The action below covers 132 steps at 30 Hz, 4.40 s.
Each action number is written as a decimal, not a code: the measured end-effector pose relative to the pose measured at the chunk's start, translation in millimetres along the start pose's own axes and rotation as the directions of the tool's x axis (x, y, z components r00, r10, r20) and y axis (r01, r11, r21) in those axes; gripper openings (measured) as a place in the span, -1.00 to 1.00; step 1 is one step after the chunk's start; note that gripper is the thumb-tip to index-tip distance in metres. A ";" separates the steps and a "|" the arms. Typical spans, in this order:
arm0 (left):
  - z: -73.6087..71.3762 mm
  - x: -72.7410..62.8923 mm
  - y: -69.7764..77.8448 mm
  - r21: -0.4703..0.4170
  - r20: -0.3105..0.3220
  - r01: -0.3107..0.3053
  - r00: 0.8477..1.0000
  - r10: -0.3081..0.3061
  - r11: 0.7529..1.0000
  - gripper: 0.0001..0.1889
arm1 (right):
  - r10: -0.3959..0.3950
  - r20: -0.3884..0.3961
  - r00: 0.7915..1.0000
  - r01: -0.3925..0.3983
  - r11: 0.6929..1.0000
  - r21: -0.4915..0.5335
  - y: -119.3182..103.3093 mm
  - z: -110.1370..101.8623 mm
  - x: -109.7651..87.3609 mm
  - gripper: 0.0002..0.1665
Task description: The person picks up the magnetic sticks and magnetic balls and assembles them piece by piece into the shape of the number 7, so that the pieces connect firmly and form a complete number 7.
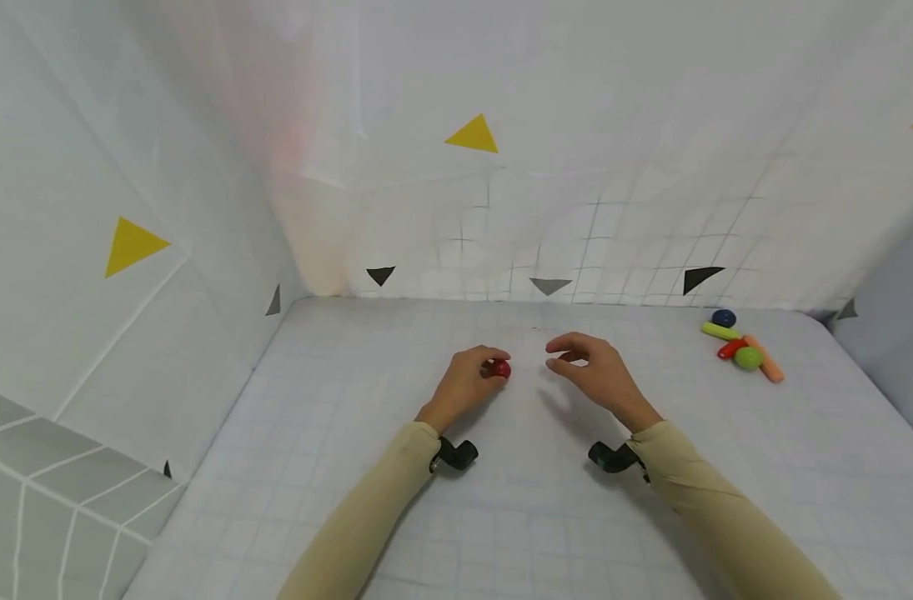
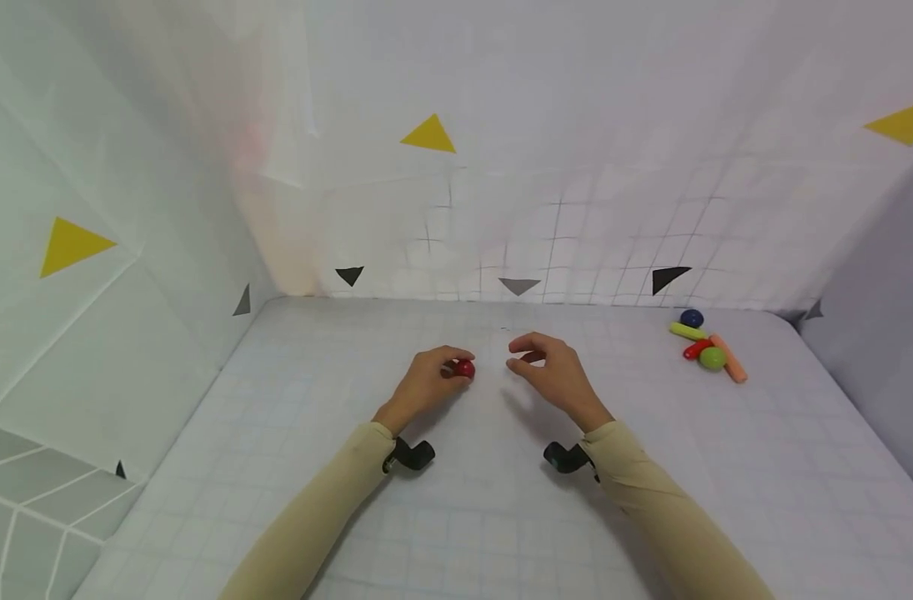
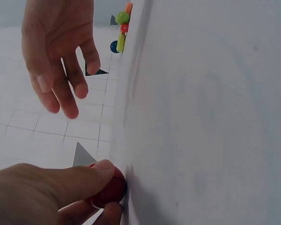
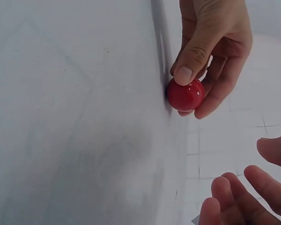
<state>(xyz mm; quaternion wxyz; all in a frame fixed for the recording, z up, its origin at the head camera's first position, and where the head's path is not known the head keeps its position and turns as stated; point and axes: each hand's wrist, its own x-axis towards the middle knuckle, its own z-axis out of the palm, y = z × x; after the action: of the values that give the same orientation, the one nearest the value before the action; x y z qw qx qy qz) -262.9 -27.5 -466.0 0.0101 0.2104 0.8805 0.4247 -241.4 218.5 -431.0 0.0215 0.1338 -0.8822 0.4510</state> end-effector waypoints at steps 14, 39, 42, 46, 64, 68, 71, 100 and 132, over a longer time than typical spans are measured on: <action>-9.6 -7.7 -15.3 -0.021 -0.035 0.017 0.999 -0.017 1.000 -0.58 | 0.005 -0.017 1.000 -0.005 0.999 0.042 10.8 -6.7 -11.2 -0.63; -17.1 -7.4 -21.4 -0.073 -0.028 0.087 0.996 -0.089 0.994 -0.61 | 0.125 -0.006 0.992 -0.123 0.985 0.124 1.2 -29.0 -15.9 -0.52; -16.6 -8.7 -23.1 -0.097 -0.024 0.087 0.996 -0.090 0.991 -0.60 | 0.124 0.001 0.992 -0.123 0.983 0.134 2.7 -32.4 -16.7 -0.51; -16.6 -10.8 -26.7 -0.131 -0.032 0.079 0.996 -0.084 0.988 -0.59 | 0.130 0.003 0.992 -0.129 0.983 0.130 3.7 -36.8 -16.8 -0.52; -15.1 -14.3 -41.4 -0.211 -0.085 0.075 0.992 -0.094 0.975 -0.62 | 0.147 -0.047 0.988 -0.142 0.984 0.104 15.2 -55.0 -18.8 -0.45; -15.1 -11.6 -38.8 -0.215 -0.094 0.071 0.991 -0.093 0.974 -0.64 | 0.127 -0.086 0.988 -0.121 0.991 0.065 16.6 -67.0 -20.8 -0.47; -15.0 -11.0 -36.3 -0.204 -0.079 0.082 0.992 -0.100 0.975 -0.64 | 0.122 -0.101 0.987 -0.119 0.992 0.037 19.5 -77.3 -24.5 -0.47; -15.5 -15.7 -35.4 -0.188 -0.103 0.067 0.991 -0.088 0.980 -0.62 | 0.166 -0.338 0.926 -0.273 0.914 -0.299 90.5 -167.4 -38.9 -0.61; -20.2 -16.5 -41.1 -0.162 -0.109 0.094 0.988 -0.113 0.982 -0.60 | 0.281 -0.047 0.959 -0.265 0.817 -0.512 146.2 -184.2 -11.1 -0.52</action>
<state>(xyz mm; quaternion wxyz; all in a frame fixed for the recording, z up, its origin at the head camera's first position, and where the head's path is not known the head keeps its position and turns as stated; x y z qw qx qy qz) -266.7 -71.4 -486.7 -0.0033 0.1373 0.8532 0.5031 -283.3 450.1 -439.1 -0.0221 0.0025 -0.9804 0.1959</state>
